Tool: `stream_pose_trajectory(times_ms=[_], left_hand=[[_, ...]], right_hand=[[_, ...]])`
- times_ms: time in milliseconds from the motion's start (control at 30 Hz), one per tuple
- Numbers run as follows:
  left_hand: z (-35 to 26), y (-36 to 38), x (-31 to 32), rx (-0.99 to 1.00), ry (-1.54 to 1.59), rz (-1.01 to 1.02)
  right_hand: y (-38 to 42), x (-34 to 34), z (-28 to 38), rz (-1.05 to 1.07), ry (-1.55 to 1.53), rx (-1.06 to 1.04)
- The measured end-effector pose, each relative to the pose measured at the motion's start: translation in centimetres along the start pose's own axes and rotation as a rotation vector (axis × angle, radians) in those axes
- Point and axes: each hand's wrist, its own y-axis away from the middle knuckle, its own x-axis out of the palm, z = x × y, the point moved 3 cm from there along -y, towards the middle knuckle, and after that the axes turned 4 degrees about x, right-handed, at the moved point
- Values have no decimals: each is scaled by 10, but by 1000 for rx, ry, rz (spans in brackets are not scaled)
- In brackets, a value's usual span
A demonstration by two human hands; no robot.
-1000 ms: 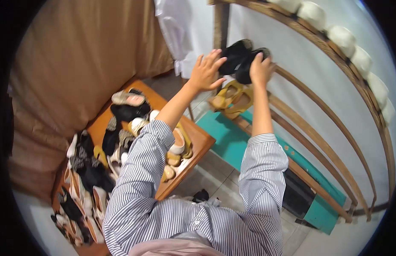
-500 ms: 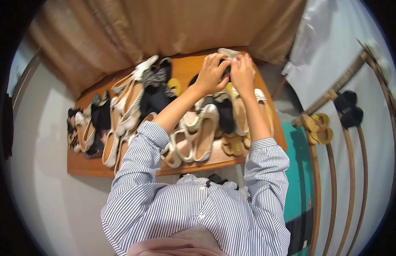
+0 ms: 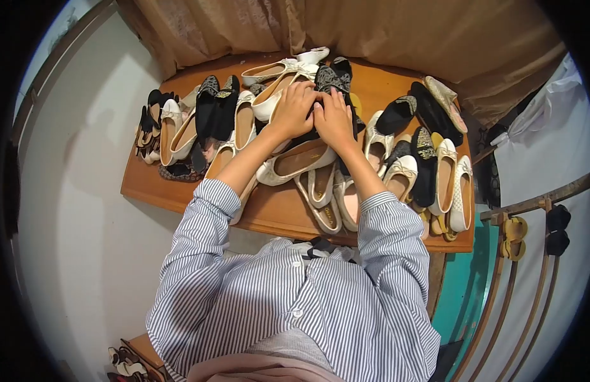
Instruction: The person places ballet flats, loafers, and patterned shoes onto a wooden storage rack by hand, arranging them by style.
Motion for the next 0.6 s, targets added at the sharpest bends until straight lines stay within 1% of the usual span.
stream_pose_trajectory(times_ms=[33, 67, 133, 200, 267, 333, 400, 433, 467, 533, 600], left_hand=[[7, 6, -4, -28, 11, 58], [12, 11, -9, -25, 10, 59], [19, 21, -15, -80, -22, 58], [22, 32, -16, -90, -9, 71], [16, 40, -14, -108, -9, 78], [3, 43, -9, -111, 11, 117], [-17, 39, 2, -4, 52, 134], [-28, 34, 9, 44, 80, 139], [-38, 31, 14, 49, 92, 143], [-60, 23, 23, 157, 153, 183], [-73, 21, 36, 223, 165, 239]], right_hand=[[1, 3, 7, 19, 36, 4], [2, 7, 13, 15, 34, 5], [1, 12, 20, 20, 156, -5], [-1, 9, 14, -9, 150, -5], [-6, -3, 4, -59, -17, -23], [-15, -7, -24, -105, -75, -93], [-14, -26, -29, -56, -191, -104], [-16, -29, -38, -27, -259, -74], [-16, -32, -46, -32, -254, -63], [-19, -37, -62, 84, -416, 38], [-22, -43, -75, 115, -372, 50]])
